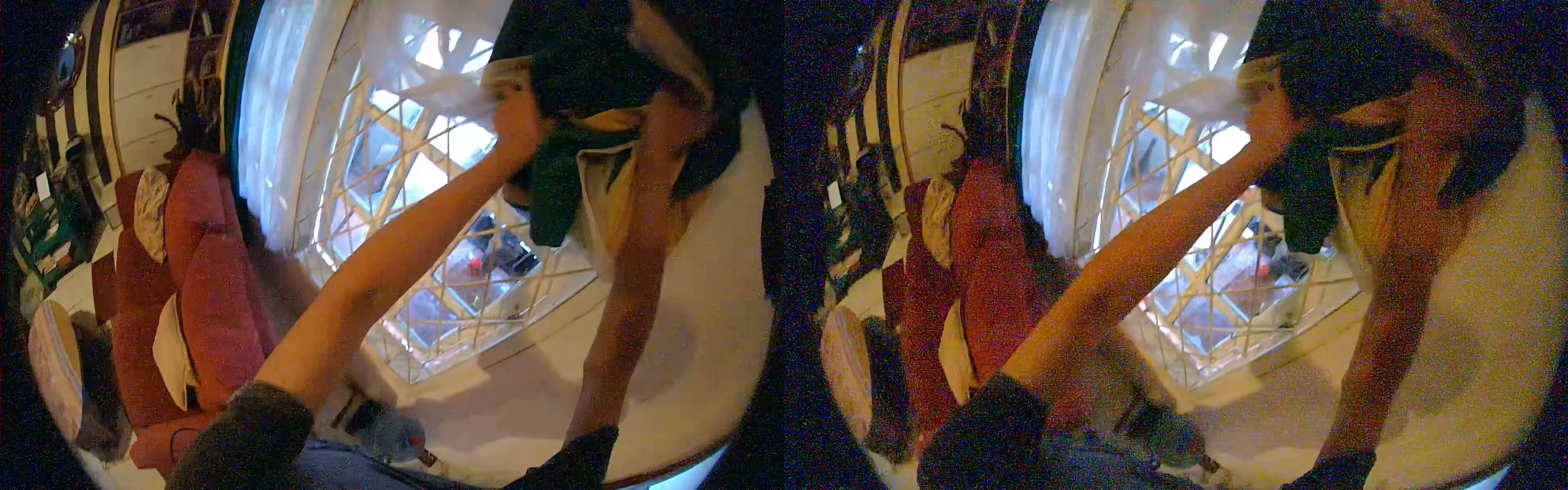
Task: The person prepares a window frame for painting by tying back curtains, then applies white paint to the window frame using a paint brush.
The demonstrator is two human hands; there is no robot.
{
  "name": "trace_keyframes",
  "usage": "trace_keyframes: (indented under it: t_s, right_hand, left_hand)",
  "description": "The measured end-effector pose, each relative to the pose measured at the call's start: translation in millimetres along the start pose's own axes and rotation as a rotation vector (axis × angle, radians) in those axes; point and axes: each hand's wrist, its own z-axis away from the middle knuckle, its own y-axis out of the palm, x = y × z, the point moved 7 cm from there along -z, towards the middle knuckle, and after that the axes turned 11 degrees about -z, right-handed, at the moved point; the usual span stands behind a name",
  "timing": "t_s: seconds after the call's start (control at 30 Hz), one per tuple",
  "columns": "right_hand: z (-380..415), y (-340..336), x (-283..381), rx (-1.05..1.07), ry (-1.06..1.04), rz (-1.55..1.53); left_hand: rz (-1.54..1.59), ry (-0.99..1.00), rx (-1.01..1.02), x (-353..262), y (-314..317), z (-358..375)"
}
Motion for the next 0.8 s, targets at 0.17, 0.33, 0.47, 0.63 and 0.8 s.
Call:
trace_keyframes:
  t_s: [0.17, 0.33, 0.47, 0.63, 0.8]
  right_hand:
    - [8.7, 28.9, 33.3, 0.048, -0.130, 0.028]
    - [46.1, 63.3, 112.3, 0.508, -0.058, -0.182]
    - [25.2, 78.0, 127.6, 0.592, 0.031, -0.185]
    - [26.3, 119.3, 145.3, 0.558, -0.020, -0.143]
    - [76.4, 138.7, 157.8, 0.369, 0.117, -0.297]
  left_hand:
    - [-0.111, -0.017, -0.079, 51.1, 6.0, -7.1]
    - [-0.131, -0.060, -0.244, 143.2, 41.1, -0.7]
    - [0.037, -0.283, -0.154, 142.5, -14.3, 10.6]
    - [0.093, -0.283, -0.294, 156.8, -65.4, 2.2]
    - [-0.165, -0.199, -0.029, 215.2, -60.6, 3.8]
